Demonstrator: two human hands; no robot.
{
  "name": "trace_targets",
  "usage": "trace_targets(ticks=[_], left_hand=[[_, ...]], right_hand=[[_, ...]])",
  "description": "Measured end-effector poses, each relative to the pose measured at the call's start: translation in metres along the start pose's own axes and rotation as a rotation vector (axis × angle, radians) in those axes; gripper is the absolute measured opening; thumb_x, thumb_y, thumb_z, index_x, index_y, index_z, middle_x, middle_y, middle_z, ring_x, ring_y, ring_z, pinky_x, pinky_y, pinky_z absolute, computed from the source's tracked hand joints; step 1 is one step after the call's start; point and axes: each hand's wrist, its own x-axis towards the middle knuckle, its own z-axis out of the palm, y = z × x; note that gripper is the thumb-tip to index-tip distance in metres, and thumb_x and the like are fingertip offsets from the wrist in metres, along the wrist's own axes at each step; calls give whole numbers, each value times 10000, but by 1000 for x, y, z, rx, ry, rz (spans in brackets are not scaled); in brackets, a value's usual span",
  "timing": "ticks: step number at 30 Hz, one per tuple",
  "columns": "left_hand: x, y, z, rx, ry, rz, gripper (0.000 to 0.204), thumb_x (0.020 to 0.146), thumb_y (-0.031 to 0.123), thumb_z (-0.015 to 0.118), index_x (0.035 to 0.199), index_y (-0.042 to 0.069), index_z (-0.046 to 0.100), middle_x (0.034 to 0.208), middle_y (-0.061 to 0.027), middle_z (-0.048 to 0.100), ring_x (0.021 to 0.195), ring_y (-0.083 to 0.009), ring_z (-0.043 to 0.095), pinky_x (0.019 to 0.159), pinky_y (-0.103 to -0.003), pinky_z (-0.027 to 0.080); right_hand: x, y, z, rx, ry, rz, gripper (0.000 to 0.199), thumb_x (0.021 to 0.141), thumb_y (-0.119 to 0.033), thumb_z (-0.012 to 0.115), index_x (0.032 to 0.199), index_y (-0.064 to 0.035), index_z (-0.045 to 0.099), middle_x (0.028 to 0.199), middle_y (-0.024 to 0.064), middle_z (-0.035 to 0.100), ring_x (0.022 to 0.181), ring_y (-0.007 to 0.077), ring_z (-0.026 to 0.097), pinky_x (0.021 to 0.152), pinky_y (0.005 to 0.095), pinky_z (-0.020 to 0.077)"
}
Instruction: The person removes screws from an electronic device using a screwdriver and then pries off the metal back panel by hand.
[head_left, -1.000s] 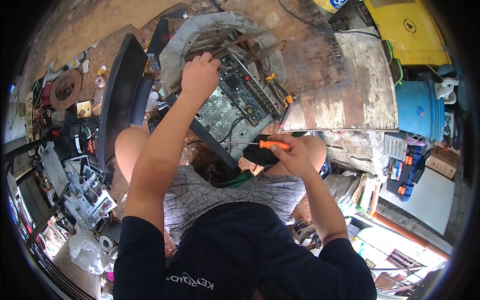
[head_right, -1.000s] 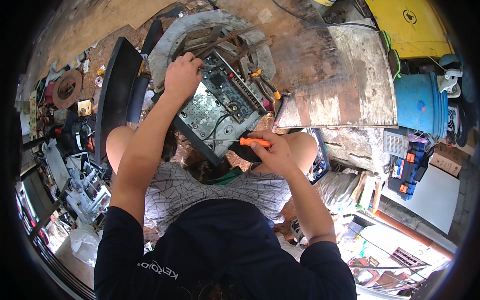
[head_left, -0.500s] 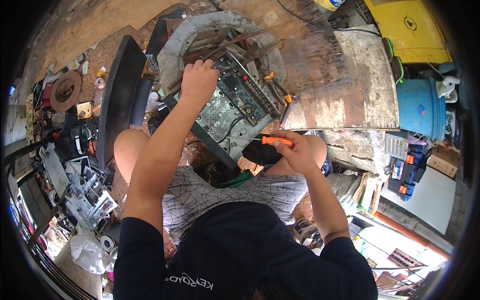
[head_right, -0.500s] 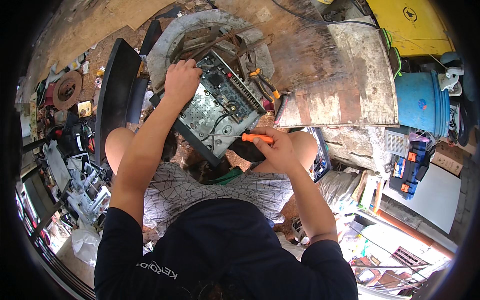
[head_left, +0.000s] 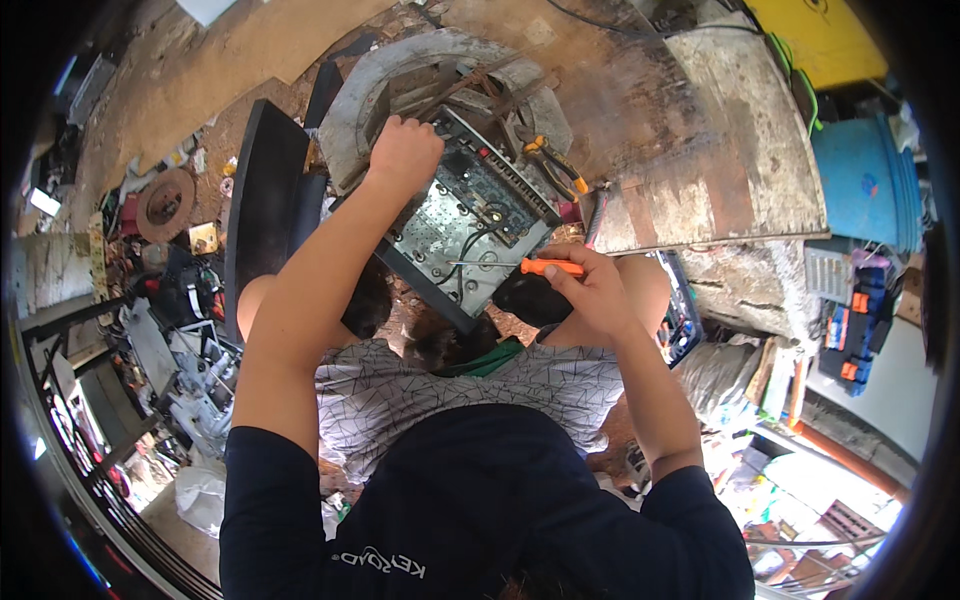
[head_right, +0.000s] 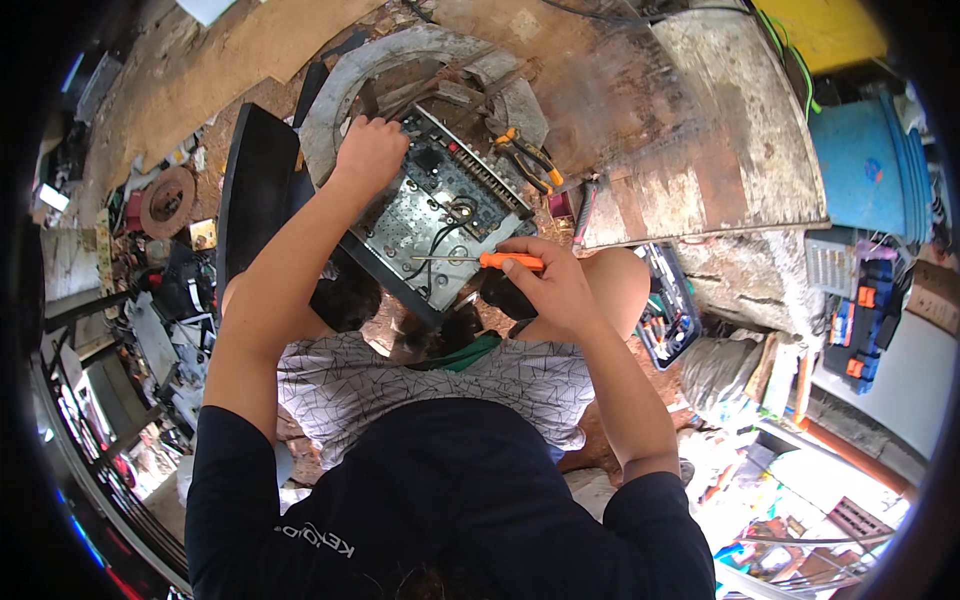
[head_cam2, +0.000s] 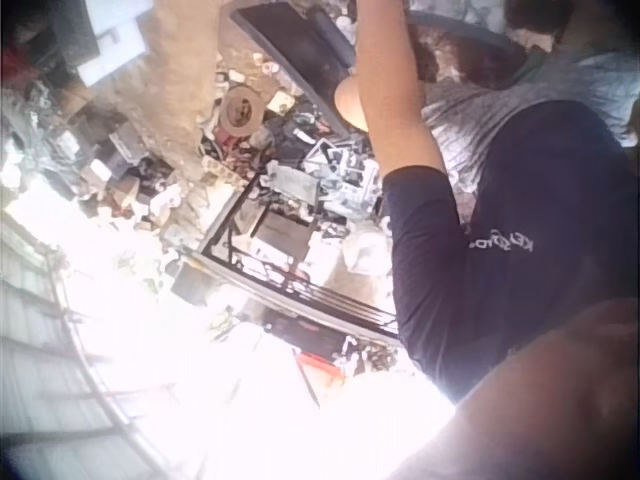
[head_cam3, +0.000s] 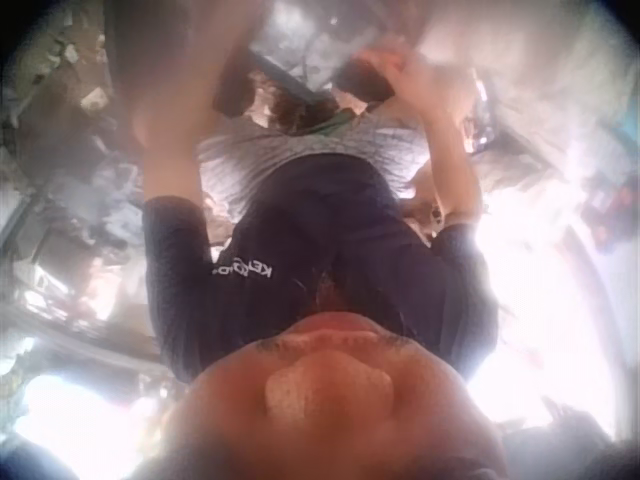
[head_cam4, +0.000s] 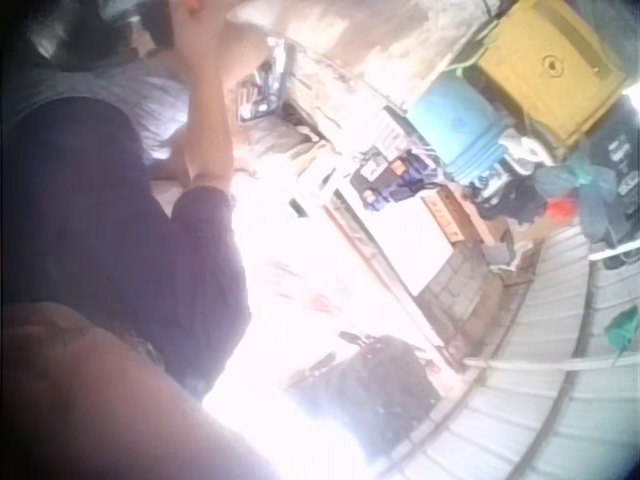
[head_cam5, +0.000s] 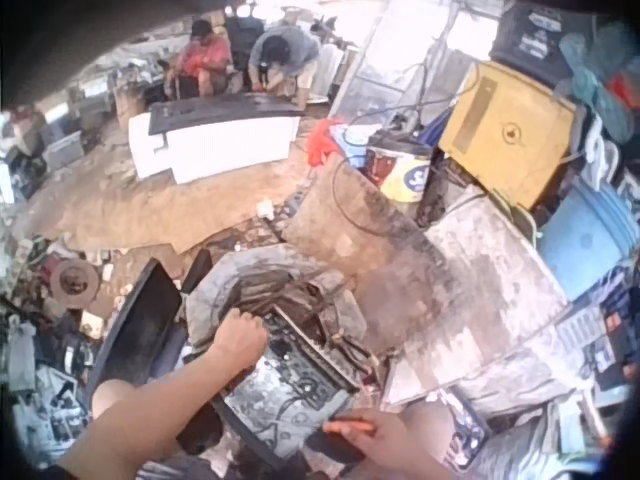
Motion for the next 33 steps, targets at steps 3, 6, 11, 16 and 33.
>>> trace_targets(ticks=[3, 6, 11, 16, 33], left_hand=[[9, -3, -9, 82, -32, 103, 137, 841, 151, 595, 852, 121, 729, 918, -40, 689, 928, -212, 661, 799, -385, 475], [11, -7, 1, 87, -48, 136, 114, 822, 159, 615, 888, 131, 704, 938, -29, 670, 945, -207, 645, 801, -374, 469], [4, -9, 0, 42, -62, 154, 161, 765, 229, 681, 897, 139, 666, 943, -15, 617, 955, -205, 628, 790, -360, 468], [-2, -7, -6, -52, 38, 66, 173, 756, 221, 694, 896, 127, 651, 947, -40, 603, 956, -235, 622, 802, -391, 479], [-23, 0, 31, -582, 218, -301, 337, 882, 234, 688, 1204, 136, 669, 1175, -119, 623, 1137, -342, 563, 979, -431, 444]], right_hand=[[3, 14, 0, 67, 21, -33, 307, 955, -182, 650, 1179, 28, 657, 1033, 68, 688, 881, 104, 623, 778, 252, 503], [10, 32, 5, 201, 1, -20, 295, 959, -163, 647, 1179, 32, 654, 1035, 61, 687, 873, 100, 621, 779, 252, 507], [15, 46, 12, 371, 17, -24, 317, 941, -215, 666, 1164, 10, 671, 1019, 63, 697, 894, 102, 626, 795, 269, 511], [20, 53, 13, 336, 6, -31, 310, 945, -215, 660, 1158, 10, 673, 985, 55, 702, 853, 98, 626, 765, 269, 514], [69, 29, -7, -30, 298, -192, 400, 899, -155, 585, 1271, -15, 545, 1076, 177, 654, 999, 320, 642, 896, 390, 491]])
